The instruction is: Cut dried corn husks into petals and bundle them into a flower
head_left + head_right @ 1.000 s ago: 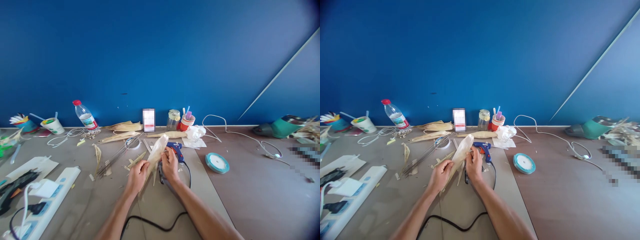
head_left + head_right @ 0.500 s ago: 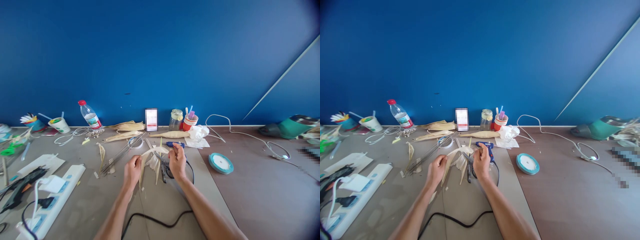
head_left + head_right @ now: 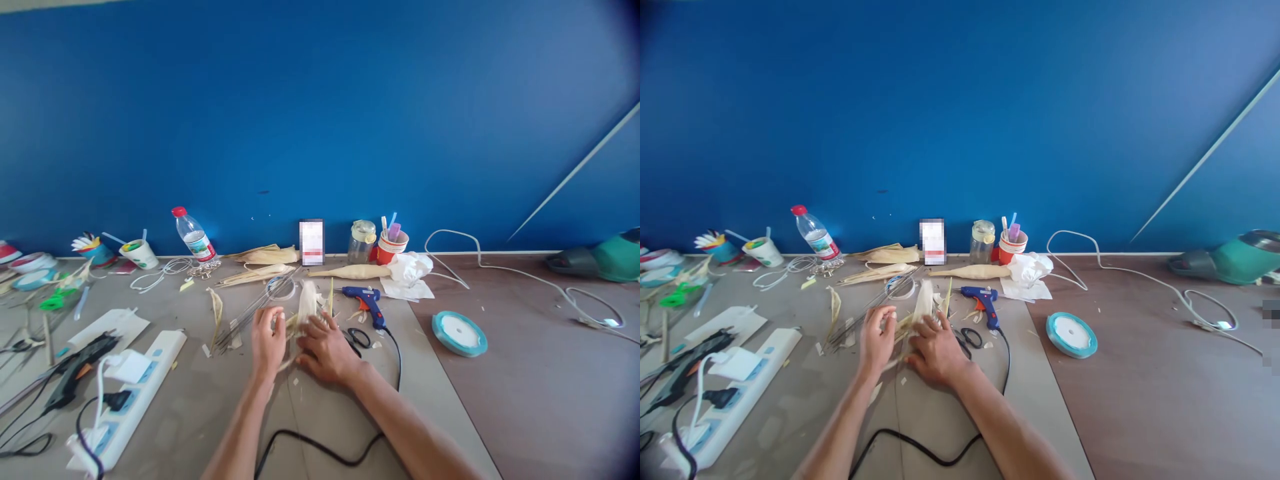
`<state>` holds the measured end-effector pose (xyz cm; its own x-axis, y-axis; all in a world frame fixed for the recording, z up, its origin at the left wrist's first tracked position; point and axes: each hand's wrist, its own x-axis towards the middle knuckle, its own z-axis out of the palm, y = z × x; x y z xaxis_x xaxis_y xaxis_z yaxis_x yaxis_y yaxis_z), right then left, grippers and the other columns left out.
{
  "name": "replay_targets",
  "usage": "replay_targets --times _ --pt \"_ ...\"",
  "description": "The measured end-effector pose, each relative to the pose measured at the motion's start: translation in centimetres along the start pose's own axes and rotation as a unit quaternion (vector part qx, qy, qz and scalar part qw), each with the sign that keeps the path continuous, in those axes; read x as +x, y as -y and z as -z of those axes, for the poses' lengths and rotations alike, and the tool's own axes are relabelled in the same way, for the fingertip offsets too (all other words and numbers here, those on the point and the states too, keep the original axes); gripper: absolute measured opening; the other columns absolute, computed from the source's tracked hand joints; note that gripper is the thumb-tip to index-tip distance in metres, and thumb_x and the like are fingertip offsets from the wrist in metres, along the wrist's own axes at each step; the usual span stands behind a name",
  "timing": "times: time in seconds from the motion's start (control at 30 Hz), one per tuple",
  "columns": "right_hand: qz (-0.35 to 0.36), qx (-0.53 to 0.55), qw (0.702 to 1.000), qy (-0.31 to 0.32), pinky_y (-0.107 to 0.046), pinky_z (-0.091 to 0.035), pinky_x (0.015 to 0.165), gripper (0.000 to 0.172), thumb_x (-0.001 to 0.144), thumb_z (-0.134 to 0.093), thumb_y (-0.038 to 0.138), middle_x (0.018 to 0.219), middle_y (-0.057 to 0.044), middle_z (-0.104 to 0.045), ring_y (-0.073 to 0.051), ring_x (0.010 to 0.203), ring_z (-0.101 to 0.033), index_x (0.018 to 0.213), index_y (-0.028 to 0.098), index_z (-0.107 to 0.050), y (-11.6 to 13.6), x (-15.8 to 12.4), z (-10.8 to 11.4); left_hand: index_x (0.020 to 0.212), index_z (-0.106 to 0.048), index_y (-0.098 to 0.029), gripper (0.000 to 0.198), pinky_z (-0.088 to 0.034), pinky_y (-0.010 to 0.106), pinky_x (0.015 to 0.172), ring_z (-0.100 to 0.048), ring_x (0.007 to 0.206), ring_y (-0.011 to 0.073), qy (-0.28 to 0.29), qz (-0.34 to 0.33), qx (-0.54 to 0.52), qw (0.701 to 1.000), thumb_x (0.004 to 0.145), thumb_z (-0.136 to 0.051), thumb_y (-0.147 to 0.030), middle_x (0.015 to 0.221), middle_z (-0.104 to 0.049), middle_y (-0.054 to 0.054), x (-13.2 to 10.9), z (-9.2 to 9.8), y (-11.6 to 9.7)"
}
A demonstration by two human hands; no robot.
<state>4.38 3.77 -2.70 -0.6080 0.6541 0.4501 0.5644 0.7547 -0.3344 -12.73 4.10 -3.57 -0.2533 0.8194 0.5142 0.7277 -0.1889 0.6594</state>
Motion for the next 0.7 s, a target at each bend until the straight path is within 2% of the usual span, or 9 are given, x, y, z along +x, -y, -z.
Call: replay_targets --times 0.07,0.2,0.27,0.33,0.43,0.5,0.57,0.63,0.7 --pt "0.003 0.014 1.000 0.013 -0.050 -0.026 0.103 0.016 0.078 -0.061 0.035 0.102 -0.005 -0.066 -0.024 0.108 -0.053 0.090 0.024 -0.065 0.0 0.0 -0.2 0.091 -0.060 -0.018 0.021 -0.048 0.033 0.078 -0.058 0.083 0.0190 0.002 0.010 0.000 1.000 0.086 -0.042 -0.028 0.091 -0.063 0.008 0.2 0.2 0.1" --pt "-0.008 0.022 0.998 -0.061 -0.046 -0.023 0.105 0.025 0.080 -0.056 0.026 0.117 -0.009 -0.060 -0.021 0.104 -0.054 0.104 0.021 -0.061 -0.5 -0.2 -0.2 0.095 -0.061 -0.018 0.022 -0.047 0.034 0.079 -0.058 0.087 0.0200 0.025 -0.027 -0.009 0.999 0.087 -0.043 -0.028 0.093 -0.063 0.008 0.5 0.3 -0.3" --pt "-0.059 0.005 0.991 -0.123 -0.043 -0.027 0.101 0.027 0.082 -0.050 0.020 0.114 -0.010 -0.060 -0.021 0.103 -0.054 0.108 0.019 -0.060 -1.1 -0.2 -0.1 0.100 -0.061 -0.019 0.023 -0.045 0.036 0.084 -0.057 0.093 0.0212 0.064 -0.061 0.004 0.996 0.086 -0.045 -0.028 0.097 -0.063 0.009 0.2 0.0 -0.7" --pt "-0.143 -0.024 0.972 -0.183 -0.039 -0.032 0.093 0.026 0.083 -0.048 0.017 0.102 -0.010 -0.063 -0.022 0.098 -0.054 0.105 0.016 -0.061 -2.1 -0.3 0.1 0.107 -0.060 -0.020 0.027 -0.043 0.038 0.088 -0.054 0.100 0.0232 0.128 -0.086 0.042 0.987 0.084 -0.050 -0.029 0.103 -0.061 0.009 -0.3 -0.4 -1.4" --pt "-0.222 -0.060 0.949 -0.216 -0.036 -0.033 0.088 0.024 0.081 -0.047 0.013 0.087 -0.007 -0.066 -0.021 0.087 -0.054 0.097 0.017 -0.064 -3.4 -0.4 0.4 0.117 -0.057 -0.025 0.043 -0.039 0.041 0.090 -0.050 0.106 0.0273 0.215 -0.088 0.130 0.964 0.075 -0.062 -0.033 0.111 -0.058 0.009 -1.1 -0.7 -2.3" --pt "-0.250 -0.071 0.942 -0.211 -0.035 -0.031 0.087 0.023 0.081 -0.048 0.013 0.085 -0.006 -0.066 -0.020 0.085 -0.054 0.095 0.017 -0.065 -3.8 -0.4 0.7 0.118 -0.057 -0.026 0.047 -0.037 0.041 0.090 -0.050 0.105 0.0281 0.246 -0.081 0.174 0.950 0.071 -0.065 -0.031 0.111 -0.059 0.008 -1.4 -0.7 -2.6" --pt "-0.272 -0.086 0.942 -0.179 -0.035 -0.030 0.086 0.021 0.080 -0.051 0.017 0.088 -0.007 -0.066 -0.021 0.087 -0.052 0.094 0.018 -0.066 -3.7 -0.5 0.8 0.111 -0.060 -0.024 0.037 -0.035 0.040 0.089 -0.053 0.100 0.0259 0.252 -0.076 0.196 0.945 0.074 -0.059 -0.023 0.104 -0.063 0.008 -1.5 -0.7 -2.5" --pt "-0.291 -0.098 0.943 -0.129 -0.035 -0.029 0.084 0.021 0.079 -0.054 0.021 0.092 -0.008 -0.065 -0.023 0.090 -0.051 0.096 0.019 -0.066 -3.4 -0.5 0.9 0.102 -0.063 -0.022 0.029 -0.033 0.039 0.089 -0.057 0.092 0.0234 0.227 -0.066 0.202 0.950 0.078 -0.050 -0.013 0.094 -0.067 0.007 -1.4 -0.6 -2.1" --pt "-0.299 -0.102 0.945 -0.090 -0.035 -0.028 0.083 0.023 0.080 -0.054 0.023 0.095 -0.008 -0.064 -0.023 0.092 -0.050 0.100 0.019 -0.065 -3.0 -0.5 0.9 0.097 -0.064 -0.020 0.027 -0.033 0.040 0.088 -0.059 0.084 0.0228 0.178 -0.045 0.203 0.962 0.080 -0.045 -0.011 0.087 -0.068 0.008 -1.2 -0.4 -1.7"
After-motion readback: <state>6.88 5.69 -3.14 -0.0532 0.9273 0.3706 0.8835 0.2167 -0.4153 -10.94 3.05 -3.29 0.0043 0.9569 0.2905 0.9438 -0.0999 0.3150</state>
